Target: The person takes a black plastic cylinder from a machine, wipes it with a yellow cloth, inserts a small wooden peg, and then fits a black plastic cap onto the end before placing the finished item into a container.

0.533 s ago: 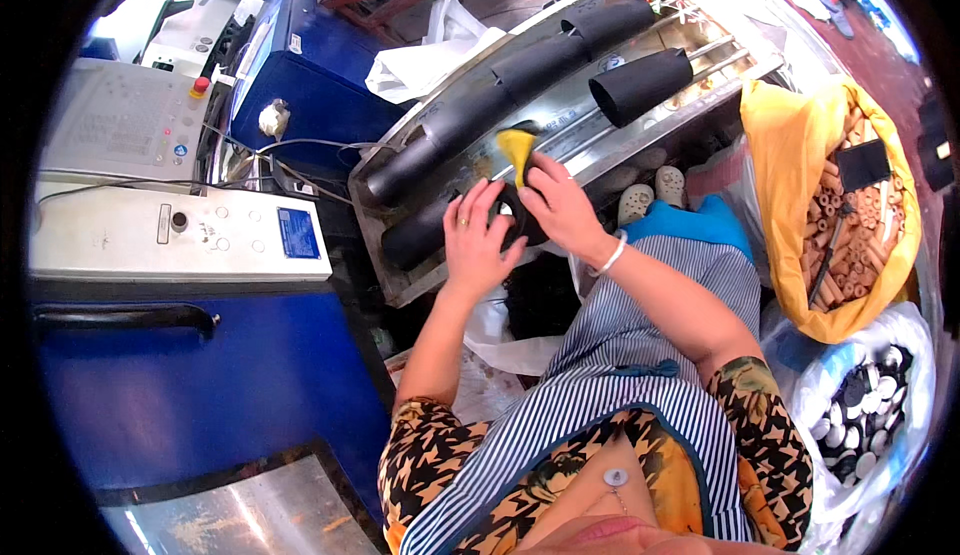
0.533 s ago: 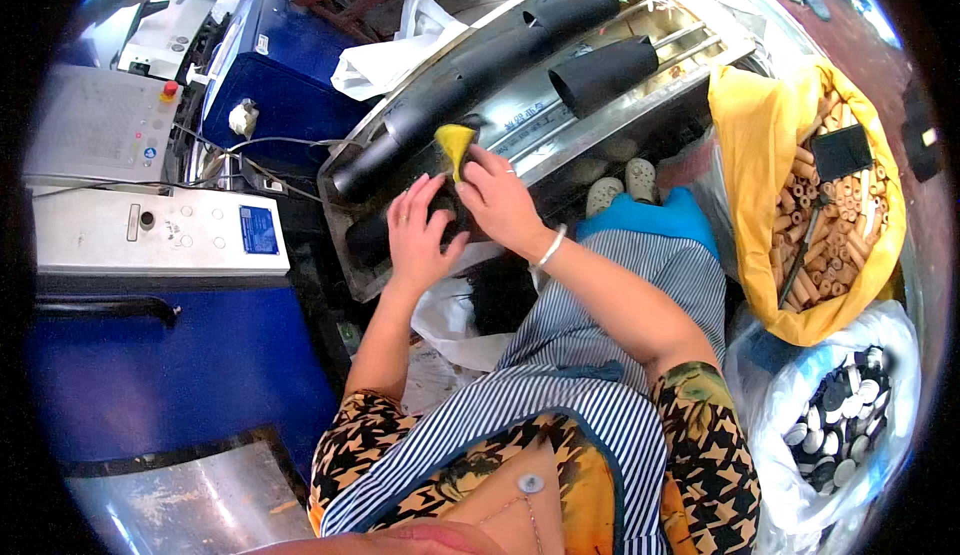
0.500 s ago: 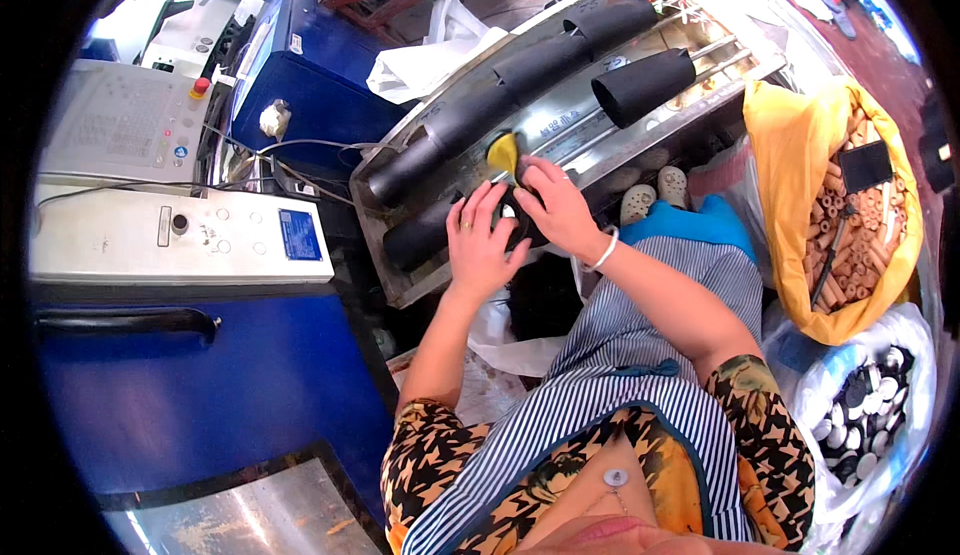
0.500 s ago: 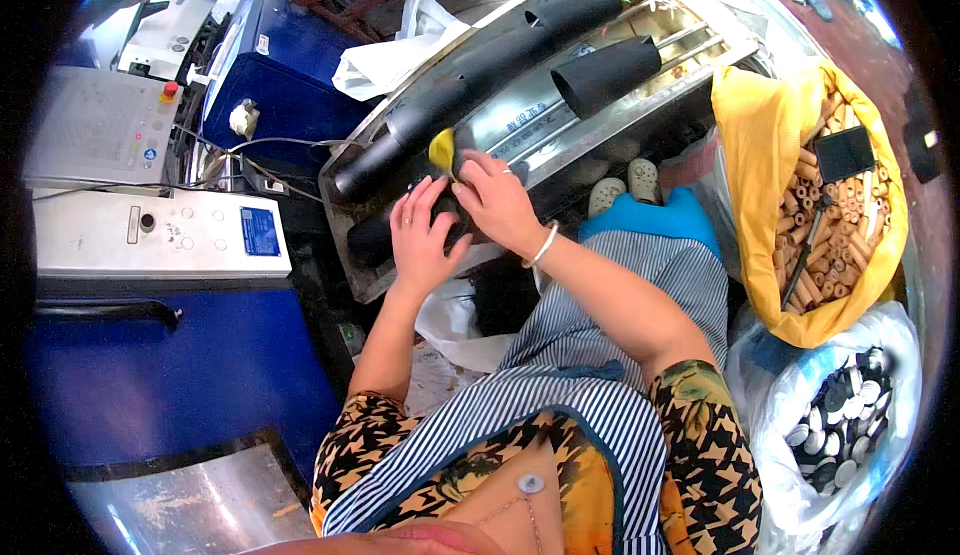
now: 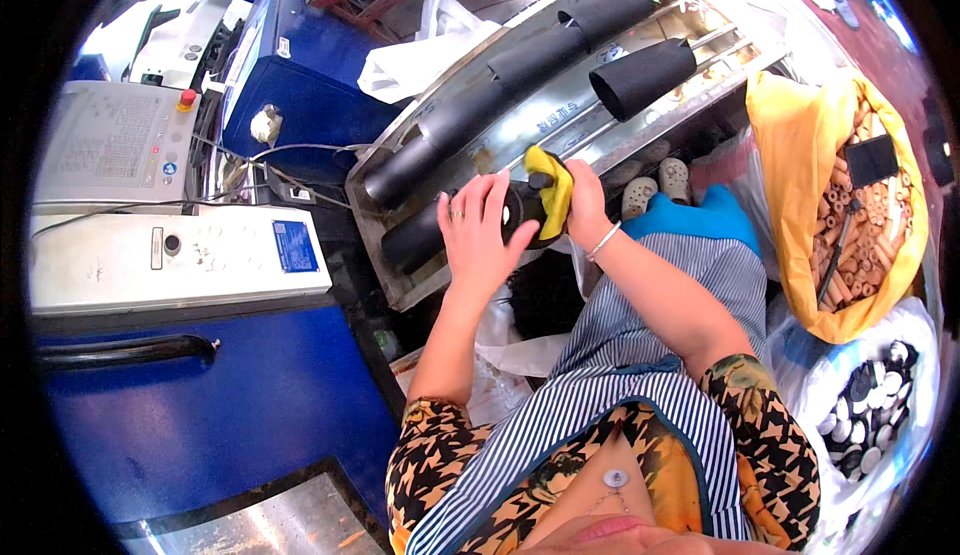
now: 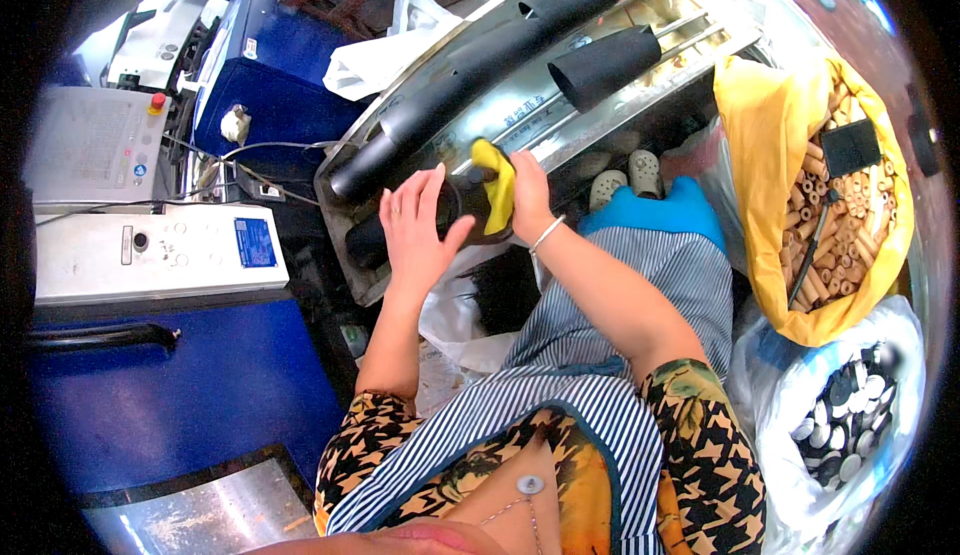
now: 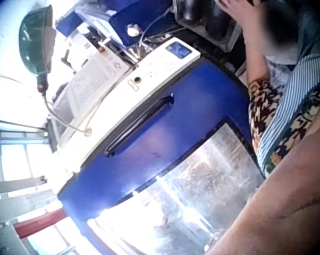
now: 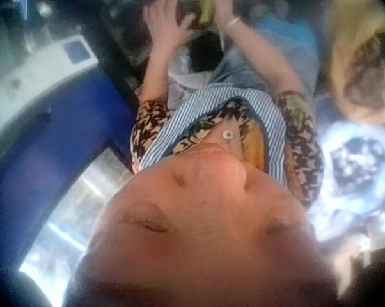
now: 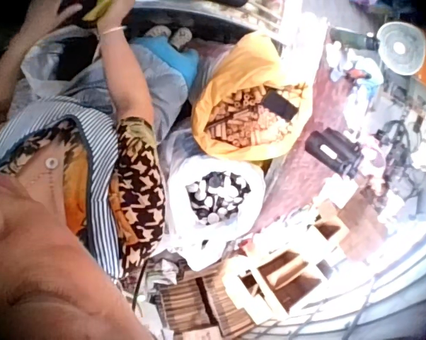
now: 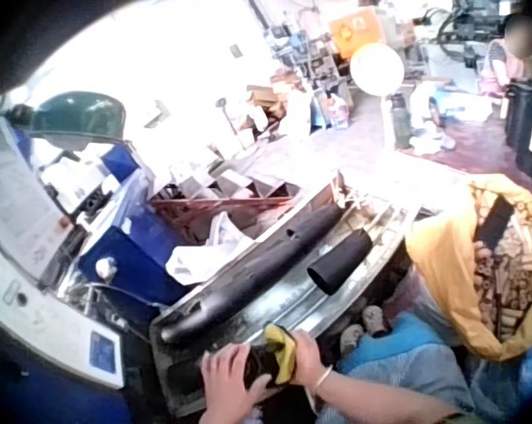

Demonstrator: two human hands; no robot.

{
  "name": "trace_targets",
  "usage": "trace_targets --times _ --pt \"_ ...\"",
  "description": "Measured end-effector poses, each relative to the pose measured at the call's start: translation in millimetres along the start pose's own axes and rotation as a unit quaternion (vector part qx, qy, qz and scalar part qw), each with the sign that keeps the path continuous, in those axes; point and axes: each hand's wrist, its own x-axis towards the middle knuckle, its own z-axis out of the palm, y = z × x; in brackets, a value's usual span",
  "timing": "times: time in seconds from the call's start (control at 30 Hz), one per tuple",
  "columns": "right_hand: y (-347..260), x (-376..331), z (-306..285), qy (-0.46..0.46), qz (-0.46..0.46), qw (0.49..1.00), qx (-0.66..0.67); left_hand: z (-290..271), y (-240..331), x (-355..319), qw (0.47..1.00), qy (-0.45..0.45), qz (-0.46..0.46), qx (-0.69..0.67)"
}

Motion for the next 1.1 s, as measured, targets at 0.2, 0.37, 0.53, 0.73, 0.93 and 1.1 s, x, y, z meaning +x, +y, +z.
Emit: trace_targets --times 0.2,0.37,0.53,0.73,0.93,1.1 --pt "51.8 -28.6 -41.7 -0.147 -0.136 0.958 -0.205 27.6 7.0 50.6 0.995 -0.036 0.005 0.095" --pt "5.6 -69.2 -30.7 -0.235 -0.416 0.69 -0.543 -12.9 -0.3 21.4 0.996 0.039 0.025 -0.081" --pt "-81.3 -85.1 6.1 -0.229 -0.591 0.481 -0.605 -38.7 19.7 -35.1 0.967 0.192 0.079 -0.15" --pt "-118.7 -61.0 22.6 0.028 -0.526 0.707 -0.472 -50.1 60.9 -47.6 0.932 0.281 0.23 -0.001" --pt "-139.5 -46.3 -10.7 0.121 -0.347 0.91 -0.192 -36.9 85.5 -50.6 0.897 0.273 0.346 -0.007" --pt "-125.8 -22.6 -43.2 0.135 -0.344 0.925 0.084 -32.0 113.1 -24.3 0.907 0.327 0.266 0.0"
